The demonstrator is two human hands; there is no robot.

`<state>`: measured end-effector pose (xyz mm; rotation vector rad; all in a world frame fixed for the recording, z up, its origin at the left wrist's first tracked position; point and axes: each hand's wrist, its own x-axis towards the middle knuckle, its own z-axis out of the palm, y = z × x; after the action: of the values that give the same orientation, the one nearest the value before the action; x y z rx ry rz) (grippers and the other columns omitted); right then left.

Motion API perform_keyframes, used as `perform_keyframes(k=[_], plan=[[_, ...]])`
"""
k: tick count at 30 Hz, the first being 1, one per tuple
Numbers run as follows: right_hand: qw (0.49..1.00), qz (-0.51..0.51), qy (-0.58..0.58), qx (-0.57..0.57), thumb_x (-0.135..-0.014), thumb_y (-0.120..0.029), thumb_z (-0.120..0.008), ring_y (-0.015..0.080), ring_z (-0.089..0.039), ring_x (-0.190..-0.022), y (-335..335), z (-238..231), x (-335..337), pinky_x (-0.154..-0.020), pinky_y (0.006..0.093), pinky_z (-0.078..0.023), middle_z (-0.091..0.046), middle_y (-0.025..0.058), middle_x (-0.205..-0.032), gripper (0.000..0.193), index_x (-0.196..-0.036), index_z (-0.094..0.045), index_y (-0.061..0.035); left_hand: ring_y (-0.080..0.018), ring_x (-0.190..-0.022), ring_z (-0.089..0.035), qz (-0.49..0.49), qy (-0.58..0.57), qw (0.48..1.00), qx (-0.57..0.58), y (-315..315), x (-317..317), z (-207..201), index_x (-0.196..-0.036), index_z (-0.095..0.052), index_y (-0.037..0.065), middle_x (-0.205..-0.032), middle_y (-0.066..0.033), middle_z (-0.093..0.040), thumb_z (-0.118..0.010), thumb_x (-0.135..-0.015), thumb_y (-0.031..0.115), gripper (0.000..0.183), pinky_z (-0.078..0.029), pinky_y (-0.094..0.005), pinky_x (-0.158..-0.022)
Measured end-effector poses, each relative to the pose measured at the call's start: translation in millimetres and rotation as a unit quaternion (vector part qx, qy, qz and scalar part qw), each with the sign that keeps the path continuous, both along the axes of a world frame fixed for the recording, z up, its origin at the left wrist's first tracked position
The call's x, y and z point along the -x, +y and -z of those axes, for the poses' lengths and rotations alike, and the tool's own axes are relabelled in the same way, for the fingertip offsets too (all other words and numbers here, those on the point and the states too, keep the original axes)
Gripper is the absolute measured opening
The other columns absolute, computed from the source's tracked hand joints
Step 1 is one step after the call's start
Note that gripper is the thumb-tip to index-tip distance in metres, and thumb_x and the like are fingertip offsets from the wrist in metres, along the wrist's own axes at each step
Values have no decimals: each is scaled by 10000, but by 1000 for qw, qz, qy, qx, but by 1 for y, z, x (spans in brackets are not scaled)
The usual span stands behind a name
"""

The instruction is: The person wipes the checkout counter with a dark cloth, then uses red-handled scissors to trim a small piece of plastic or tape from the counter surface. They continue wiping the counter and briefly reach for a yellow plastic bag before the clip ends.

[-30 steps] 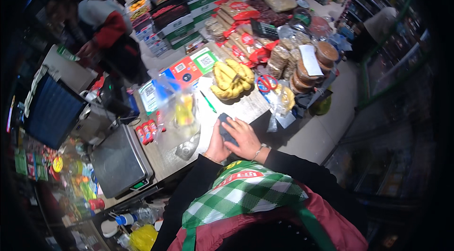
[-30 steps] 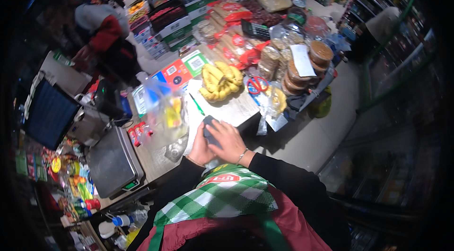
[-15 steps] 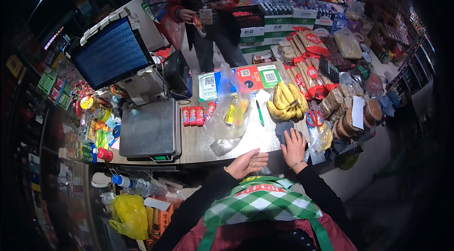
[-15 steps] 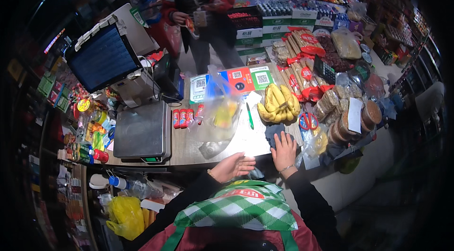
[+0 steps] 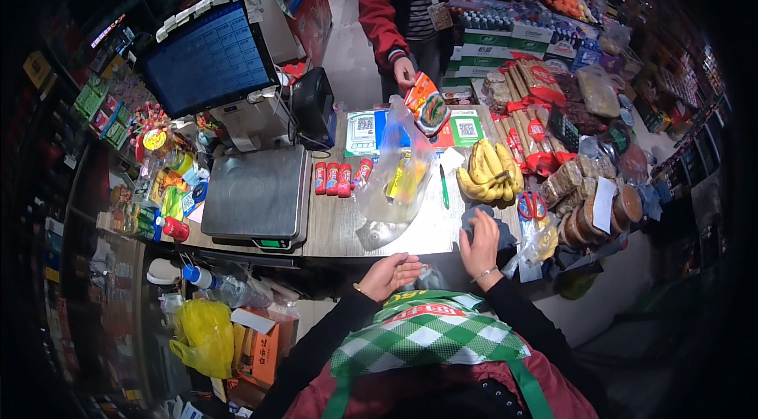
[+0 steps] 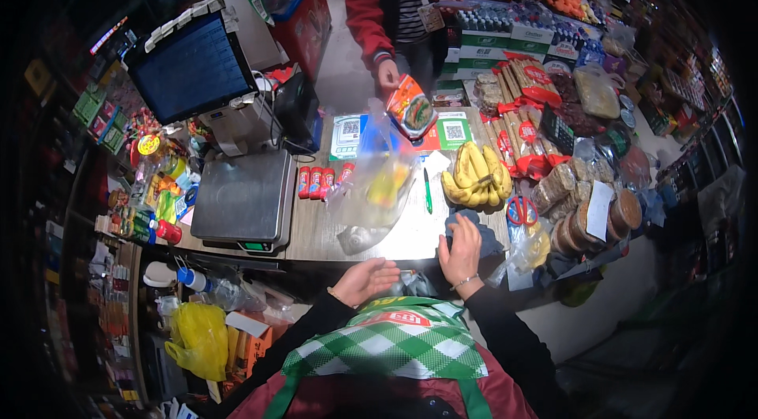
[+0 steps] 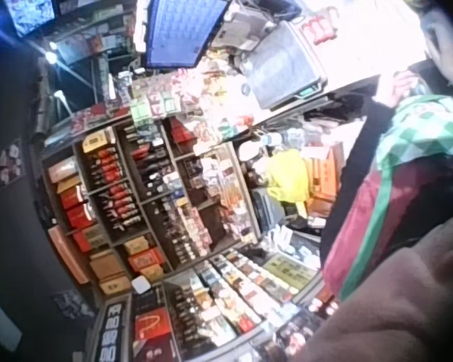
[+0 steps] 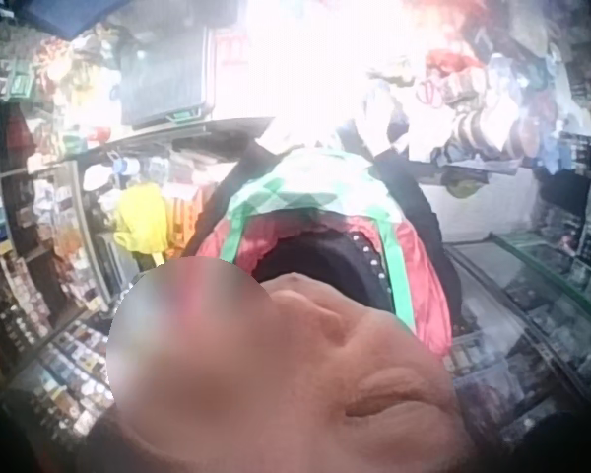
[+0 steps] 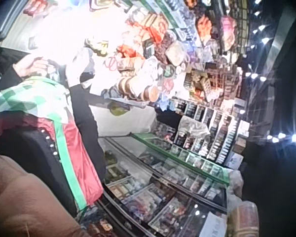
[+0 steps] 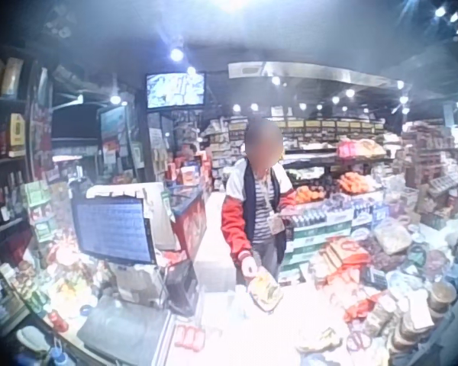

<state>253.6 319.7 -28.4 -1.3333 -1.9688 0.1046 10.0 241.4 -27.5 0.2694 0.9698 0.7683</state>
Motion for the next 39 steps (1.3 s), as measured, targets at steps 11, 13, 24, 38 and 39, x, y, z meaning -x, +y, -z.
perform_keyframes(k=[11,13,24,38,39], plan=[[998,20,18,52,-851,-211,-665,430,-603,-986,244,-6,93,-862,477,-485,-653,238,-1033,311,-1061,-619,14,-239,-1081,-614,-104,-15,994,25,-26,7,16,-1233,-535,-37,-1200,-162,-632,-461,-1015,289,399,-491,-348,-956],[984,73,-75,147,-815,-295,-683,398,-601,-1000,276,4,106,-893,444,-484,-634,242,-1090,368,-1002,-651,21,-236,-1088,-614,-117,-13,992,48,-32,9,17,-1223,-553,-16,-1196,-153,-636,-482,-1002,304,395,-482,-357,-970],[926,118,-57,354,-863,-774,-336,424,-403,-1353,285,-22,164,-1091,549,-294,-438,287,-1425,999,-1467,-310,21,-234,-1150,-582,-237,-10,969,64,-70,29,20,-1227,-555,19,-1251,-134,-607,-487,-998,332,394,-452,-353,-1003],[964,-106,-231,81,-715,-227,-794,374,-684,-796,304,-39,105,-732,439,-550,-697,181,-830,490,-1083,-556,-7,-197,-1078,-615,-254,43,966,0,-74,58,10,-1202,-587,30,-1169,-99,-649,-463,-1004,349,396,-464,-321,-948],[969,-117,-208,58,-704,-230,-789,385,-679,-786,303,-43,99,-716,451,-544,-692,191,-825,504,-1085,-552,0,-195,-1065,-621,-263,65,962,-17,-76,63,5,-1196,-592,27,-1160,-100,-653,-463,-1004,346,393,-469,-319,-940]])
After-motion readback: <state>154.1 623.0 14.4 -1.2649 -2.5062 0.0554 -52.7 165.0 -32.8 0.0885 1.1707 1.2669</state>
